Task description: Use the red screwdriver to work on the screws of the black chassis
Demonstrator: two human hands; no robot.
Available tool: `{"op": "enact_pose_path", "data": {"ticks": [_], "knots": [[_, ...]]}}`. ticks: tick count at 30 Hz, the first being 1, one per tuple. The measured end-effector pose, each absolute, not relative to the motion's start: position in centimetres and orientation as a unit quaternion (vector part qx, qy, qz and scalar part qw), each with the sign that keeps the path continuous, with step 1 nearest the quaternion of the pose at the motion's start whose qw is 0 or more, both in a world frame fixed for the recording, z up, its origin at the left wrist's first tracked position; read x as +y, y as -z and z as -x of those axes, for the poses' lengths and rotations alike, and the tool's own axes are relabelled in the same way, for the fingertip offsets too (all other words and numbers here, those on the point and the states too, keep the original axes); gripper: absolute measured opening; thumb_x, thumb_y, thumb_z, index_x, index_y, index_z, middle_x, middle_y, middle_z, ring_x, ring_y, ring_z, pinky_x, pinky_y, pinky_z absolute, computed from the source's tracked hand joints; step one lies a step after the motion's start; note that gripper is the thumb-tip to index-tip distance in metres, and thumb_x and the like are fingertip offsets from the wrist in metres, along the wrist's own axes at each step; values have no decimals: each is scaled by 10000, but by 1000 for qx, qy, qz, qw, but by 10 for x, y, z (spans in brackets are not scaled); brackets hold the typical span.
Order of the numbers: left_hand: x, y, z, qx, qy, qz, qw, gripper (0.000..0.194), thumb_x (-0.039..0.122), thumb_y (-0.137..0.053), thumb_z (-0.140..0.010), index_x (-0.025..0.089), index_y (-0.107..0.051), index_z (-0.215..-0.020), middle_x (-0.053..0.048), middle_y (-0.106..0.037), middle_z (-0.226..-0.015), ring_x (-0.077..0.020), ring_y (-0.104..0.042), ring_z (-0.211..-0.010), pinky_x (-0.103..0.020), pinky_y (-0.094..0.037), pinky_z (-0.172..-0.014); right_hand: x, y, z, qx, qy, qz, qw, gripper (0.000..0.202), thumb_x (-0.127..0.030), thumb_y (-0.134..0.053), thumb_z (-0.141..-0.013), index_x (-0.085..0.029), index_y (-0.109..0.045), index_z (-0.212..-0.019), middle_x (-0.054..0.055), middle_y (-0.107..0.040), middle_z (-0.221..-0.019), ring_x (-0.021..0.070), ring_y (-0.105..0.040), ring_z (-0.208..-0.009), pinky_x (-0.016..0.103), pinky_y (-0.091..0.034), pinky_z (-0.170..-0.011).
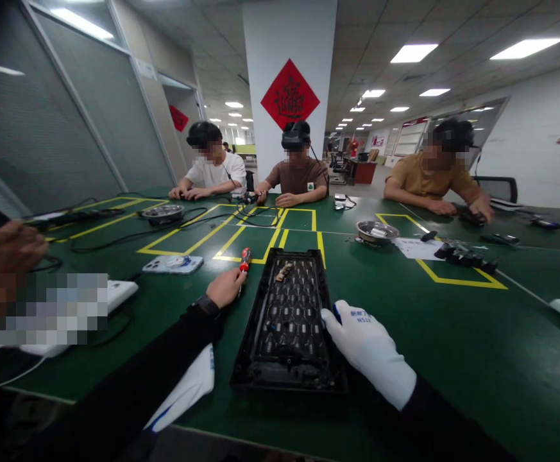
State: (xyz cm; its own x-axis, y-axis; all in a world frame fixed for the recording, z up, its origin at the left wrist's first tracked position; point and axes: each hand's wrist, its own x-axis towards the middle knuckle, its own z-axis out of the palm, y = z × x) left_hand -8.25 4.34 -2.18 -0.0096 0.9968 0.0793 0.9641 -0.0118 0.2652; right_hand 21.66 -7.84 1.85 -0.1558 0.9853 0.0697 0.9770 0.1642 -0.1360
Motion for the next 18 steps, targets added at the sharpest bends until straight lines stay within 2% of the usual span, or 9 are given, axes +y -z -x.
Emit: {"op": "enact_pose_path", "data": {"ticks": [3, 7, 9, 11, 18], "knots": [[42, 21, 81, 702, -123, -698, 69, 420, 453, -230, -883, 178, -548, -880, -92, -630, -957, -206, -597, -851, -268, -400, -668, -74, -37, -208, -751, -11, 649, 120, 481, -517, -372, -817, -208, -501, -1162, 116, -561, -1099, 248, -564, -926, 340, -429, -712], [41, 20, 81, 699, -128, -700, 68, 419, 463, -245, -877, 179, -554, -876, -87, -633, -946, -209, -595, -854, -264, -397, -659, -65, -44, -171, -882, -62, 460, 76, 312, -472, -495, -778, -250, -608, -966, 41, -581, -971, 177, -569, -836, 261, -416, -692], [40, 21, 81, 697, -131, -702, 69, 426, 470, -240, -877, 183, -555, -875, -82, -633, -939, -209, -592, -853, -260, -395, -652, -57, -38, -154, -891, -39, 452, 35, 219, -399, -517, -777, -226, -622, -862, 40, -589, -918, 178, -571, -793, 259, -408, -649], [40, 21, 82, 694, -132, -704, 70, 428, 470, -237, -878, 184, -555, -872, -80, -632, -931, -209, -590, -849, -258, -392, -643, -48, -32, -148, -881, -15, 471, 30, 173, -337, -501, -791, -213, -616, -829, 43, -595, -904, 180, -570, -777, 265, -403, -649], [43, 24, 84, 689, -145, -707, 74, 392, 439, -261, -881, 183, -554, -838, -73, -630, -913, -199, -586, -822, -252, -370, -629, -45, -42, -183, -847, -86, 497, 171, 201, -348, -480, -811, -209, -617, -861, 35, -610, -891, 161, -555, -826, 274, -401, -764]]}}
